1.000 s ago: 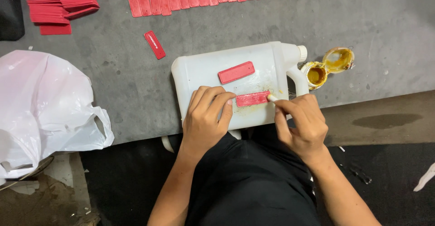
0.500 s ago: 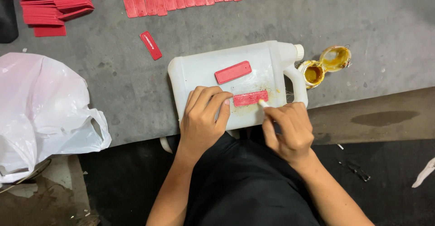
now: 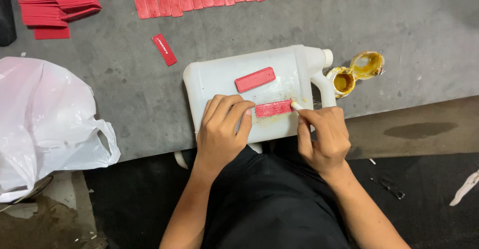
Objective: Applying adhesive to small red leather strips and arranging them on a workbench
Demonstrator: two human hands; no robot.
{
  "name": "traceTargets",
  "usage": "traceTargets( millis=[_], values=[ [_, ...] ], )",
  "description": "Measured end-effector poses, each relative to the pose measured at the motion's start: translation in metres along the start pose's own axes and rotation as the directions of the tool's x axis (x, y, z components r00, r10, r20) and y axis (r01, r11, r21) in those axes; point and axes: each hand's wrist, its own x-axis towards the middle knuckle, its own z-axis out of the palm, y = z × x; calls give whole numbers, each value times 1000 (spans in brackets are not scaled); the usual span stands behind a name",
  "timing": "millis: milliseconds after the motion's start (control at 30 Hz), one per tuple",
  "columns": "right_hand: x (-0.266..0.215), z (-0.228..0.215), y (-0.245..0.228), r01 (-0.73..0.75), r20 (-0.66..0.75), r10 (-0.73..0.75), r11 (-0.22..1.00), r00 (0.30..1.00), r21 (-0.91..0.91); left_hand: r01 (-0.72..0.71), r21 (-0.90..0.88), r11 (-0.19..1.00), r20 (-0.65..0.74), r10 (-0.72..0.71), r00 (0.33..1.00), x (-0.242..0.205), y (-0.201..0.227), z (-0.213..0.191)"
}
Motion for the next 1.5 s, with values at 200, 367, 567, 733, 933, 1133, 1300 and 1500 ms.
traceTargets(
  millis=[200,367,567,733,933,1133,1300,1500],
  values=[
    [2,-8,4,39,68,-41,999,997,38,1,9,1000,-6,-1,1000,-1,-1,1],
    [5,-4,7,40,46,-41,999,998,22,-5,18,1000,1,5,1000,-2,-2,1],
    [-4,-1,-7,17,35,-19,998,999,62,-5,25,1000,2,5,1000,-1,-1,2],
    [-5,6,-7,-11,-25,12,999,1000,42,-4,33,999,8,4,1000,1,0,1],
    [4,18,-23,0,5,-1,991,1000,134,-2,20,1000,30,2,1000,3,2,0],
    [12,10,-12,-29,-14,29,999,999,29,4,29,1000,12,-5,1000,-1,-1,1],
    [20,17,-23,-24,34,19,989,999,148,-2,28,1000,32,1,999,1,-1,1],
    [10,2,-8,-46,11,45,999,999,22,-3,40,999,20,3,1000,0,0,1]
  ],
)
